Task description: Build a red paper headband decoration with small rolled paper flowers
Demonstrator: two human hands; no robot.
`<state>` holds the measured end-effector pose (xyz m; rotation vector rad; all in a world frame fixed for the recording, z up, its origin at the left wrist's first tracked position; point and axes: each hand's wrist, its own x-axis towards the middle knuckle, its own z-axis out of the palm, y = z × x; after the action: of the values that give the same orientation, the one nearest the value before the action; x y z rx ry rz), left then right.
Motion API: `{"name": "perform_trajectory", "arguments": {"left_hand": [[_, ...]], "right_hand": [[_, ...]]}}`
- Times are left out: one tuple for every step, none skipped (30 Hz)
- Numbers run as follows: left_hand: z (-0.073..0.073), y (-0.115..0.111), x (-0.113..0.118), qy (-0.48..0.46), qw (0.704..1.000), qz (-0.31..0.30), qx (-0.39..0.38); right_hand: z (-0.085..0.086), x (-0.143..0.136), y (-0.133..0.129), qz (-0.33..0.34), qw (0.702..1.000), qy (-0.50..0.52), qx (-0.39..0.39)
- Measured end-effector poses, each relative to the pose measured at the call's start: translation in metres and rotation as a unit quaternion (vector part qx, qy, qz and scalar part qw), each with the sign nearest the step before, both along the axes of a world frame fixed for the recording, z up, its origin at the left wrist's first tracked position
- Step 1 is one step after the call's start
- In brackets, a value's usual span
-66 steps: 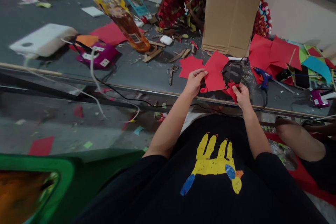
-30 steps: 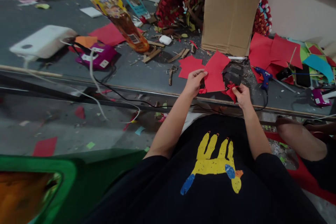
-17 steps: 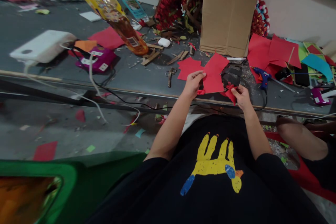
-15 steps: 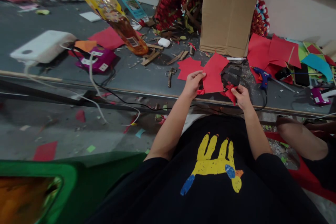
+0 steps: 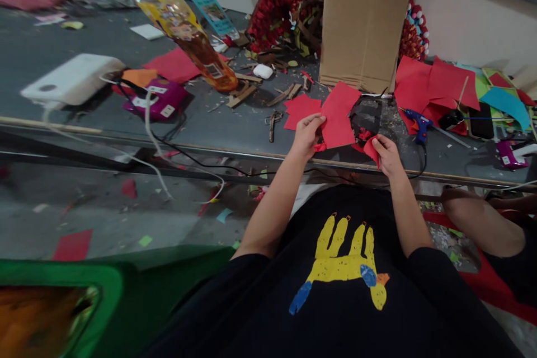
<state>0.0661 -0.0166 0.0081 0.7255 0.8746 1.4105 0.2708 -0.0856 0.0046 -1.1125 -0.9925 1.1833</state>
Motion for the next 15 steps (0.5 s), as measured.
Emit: {"name": "perform_trajectory", "arguments": {"left_hand": [[-0.0008,0.0006,0.0000,0.000,1.000,0.004,-0.001],[-0.0014,0.0010,0.0000,0.001,1.000,0.007,-0.002],[-0.0016,0.0012,0.0001,0.002,1.000,0.009,-0.002],[-0.0016,0.0013,0.0001,0.003,1.000,0.010,-0.002],[-0.0013,0.0012,0.0000,0.004,1.000,0.010,-0.003],[-0.0008,0.0010,0.0000,0.005,1.000,0.011,-0.006],[-0.0002,0.0008,-0.0001,0.006,1.000,0.012,-0.010],[0.0005,0.0005,-0.0002,0.007,1.000,0.012,-0.015],[0.0012,0.0002,-0.0002,0.008,1.000,0.012,-0.019],[0.0019,-0.0001,-0.0003,0.008,1.000,0.012,-0.022],[0.0025,-0.0004,-0.0004,0.008,1.000,0.011,-0.024],[0.0031,-0.0007,-0.0004,0.007,1.000,0.010,-0.024],[0.0035,-0.0010,-0.0004,0.006,1.000,0.008,-0.024],[0.0038,-0.0012,-0.0004,0.004,1.000,0.006,-0.023],[0.0040,-0.0013,-0.0003,0.001,1.000,0.004,-0.022]], "right_hand": [[0.0001,0.0000,0.0004,-0.006,1.000,0.002,-0.006],[0.0006,-0.0001,0.0006,-0.012,1.000,0.005,-0.012],[0.0015,-0.0003,0.0008,-0.016,1.000,0.008,-0.017],[0.0025,-0.0006,0.0009,-0.019,1.000,0.012,-0.020],[0.0037,-0.0011,0.0010,-0.021,0.999,0.017,-0.022],[0.0048,-0.0015,0.0011,-0.022,0.999,0.023,-0.024],[0.0059,-0.0019,0.0013,-0.023,0.999,0.027,-0.024],[0.0067,-0.0022,0.0015,-0.025,0.999,0.029,-0.024],[0.0073,-0.0025,0.0018,-0.028,0.999,0.029,-0.023],[0.0077,-0.0027,0.0021,-0.031,0.999,0.025,-0.022],[0.0077,-0.0027,0.0024,-0.035,0.999,0.020,-0.020],[0.0076,-0.0026,0.0028,-0.037,0.999,0.014,-0.019],[0.0074,-0.0024,0.0031,-0.038,0.999,0.009,-0.018],[0.0073,-0.0022,0.0033,-0.037,0.999,0.006,-0.016],[0.0073,-0.0020,0.0035,-0.034,0.999,0.004,-0.016]]}}
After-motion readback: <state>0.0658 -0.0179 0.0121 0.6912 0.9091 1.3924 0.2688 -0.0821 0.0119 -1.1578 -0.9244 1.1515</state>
